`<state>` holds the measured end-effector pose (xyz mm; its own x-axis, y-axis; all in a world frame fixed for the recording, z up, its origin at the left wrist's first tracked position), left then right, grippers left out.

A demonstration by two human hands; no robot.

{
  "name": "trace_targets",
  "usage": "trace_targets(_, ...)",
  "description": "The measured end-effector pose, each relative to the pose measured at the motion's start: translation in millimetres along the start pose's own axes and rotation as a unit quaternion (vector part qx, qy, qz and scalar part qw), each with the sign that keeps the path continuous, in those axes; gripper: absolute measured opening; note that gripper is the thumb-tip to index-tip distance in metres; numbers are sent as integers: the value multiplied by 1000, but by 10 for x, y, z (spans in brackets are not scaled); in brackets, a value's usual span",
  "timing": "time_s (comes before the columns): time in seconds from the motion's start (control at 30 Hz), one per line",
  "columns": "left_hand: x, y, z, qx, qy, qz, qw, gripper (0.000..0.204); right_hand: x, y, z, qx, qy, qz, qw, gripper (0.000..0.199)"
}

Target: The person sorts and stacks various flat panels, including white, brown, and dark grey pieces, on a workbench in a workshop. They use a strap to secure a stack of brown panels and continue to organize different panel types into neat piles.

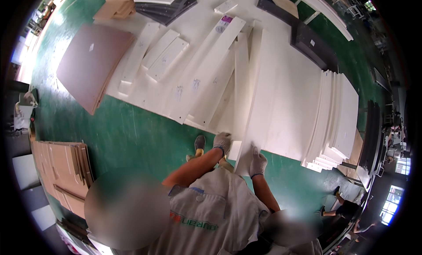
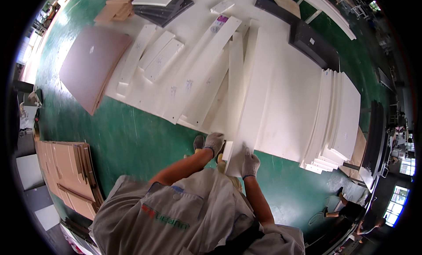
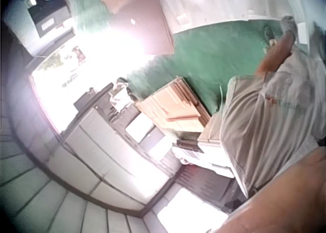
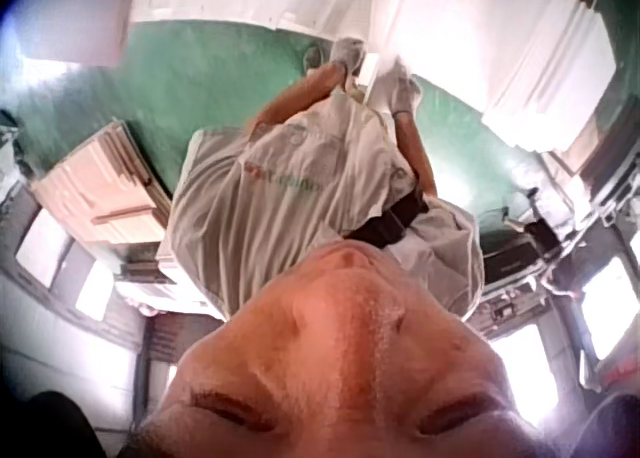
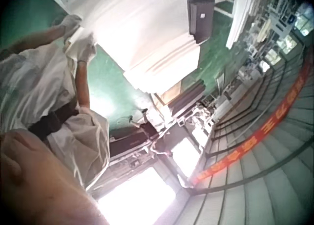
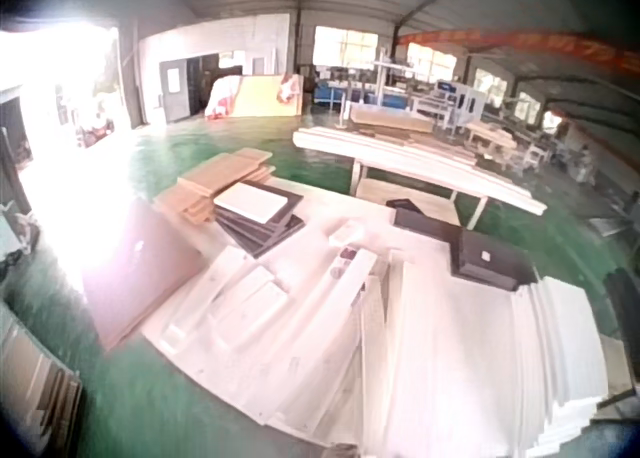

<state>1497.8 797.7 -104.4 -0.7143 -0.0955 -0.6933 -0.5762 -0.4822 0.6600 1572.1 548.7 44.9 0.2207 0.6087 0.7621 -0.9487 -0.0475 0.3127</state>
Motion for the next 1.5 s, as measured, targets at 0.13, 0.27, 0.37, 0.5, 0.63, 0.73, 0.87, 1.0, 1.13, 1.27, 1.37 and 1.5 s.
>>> trace_targets(0.13, -830, 484, 1247, -196, -115, -4, 974, 68, -66, 11, -45, 12, -29, -11, 999, 61)
trace_targets(0.27, -588, 236, 1681, -248, -275, 50, 928, 112, 51, 111, -4, 21, 2, -16, 1000, 57)
trace_targets(0.37, -608, 80, 1923, -259, -323, 71, 907, 132, -98, 200, 45, 6, -57, -58, 997, 55)
trace_targets(0.5, -815, 26, 2100, -213, -379, 114, 893, 135, -287, 183, 257, -12, -18, -28, 999, 54)
trace_targets(0.63, -871, 164, 2044, -214, -331, 93, 915, 131, -208, 110, 456, -5, 71, -8, 997, 56)
trace_targets(0.73, -800, 390, 2003, -217, -309, 99, 921, 130, -99, 21, 487, -19, 83, -2, 996, 62)
trace_targets(0.87, -579, 630, 1978, -197, -341, 111, 913, 130, 183, -57, 547, -20, 191, 65, 979, 66)
trace_targets(1.0, -159, 938, 1864, -247, -346, 122, 897, 123, 377, -15, 649, -48, 233, 65, 969, 57)
trace_targets(1.13, 275, 456, 2208, -142, -215, 188, 948, 96, 260, 2, 683, -11, 185, 34, 982, 59)
trace_targets(1.27, 317, -127, 2437, -198, 2, -25, 980, 69, 305, -17, 558, 2, 150, 58, 987, 56)
trace_targets(1.37, 271, -198, 2538, -224, -113, 88, 964, 67, 199, 48, 571, -3, 130, 51, 990, 56)
trace_targets(1.5, 149, -762, 2697, -151, -301, -12, 941, 81, 288, 7, 557, -10, 120, 86, 989, 58)
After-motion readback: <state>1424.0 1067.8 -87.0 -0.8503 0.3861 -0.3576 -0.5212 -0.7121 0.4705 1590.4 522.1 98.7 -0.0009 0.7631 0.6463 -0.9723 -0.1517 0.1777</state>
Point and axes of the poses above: each hand's wrist, its own y-axis away from the middle knuckle, its own z-axis out of the back of the hand, x = y × z, the point moved 10 cm from there along -y, towards the middle knuckle, and after that the axes turned 10 degrees about z, right-handed, at the moved point
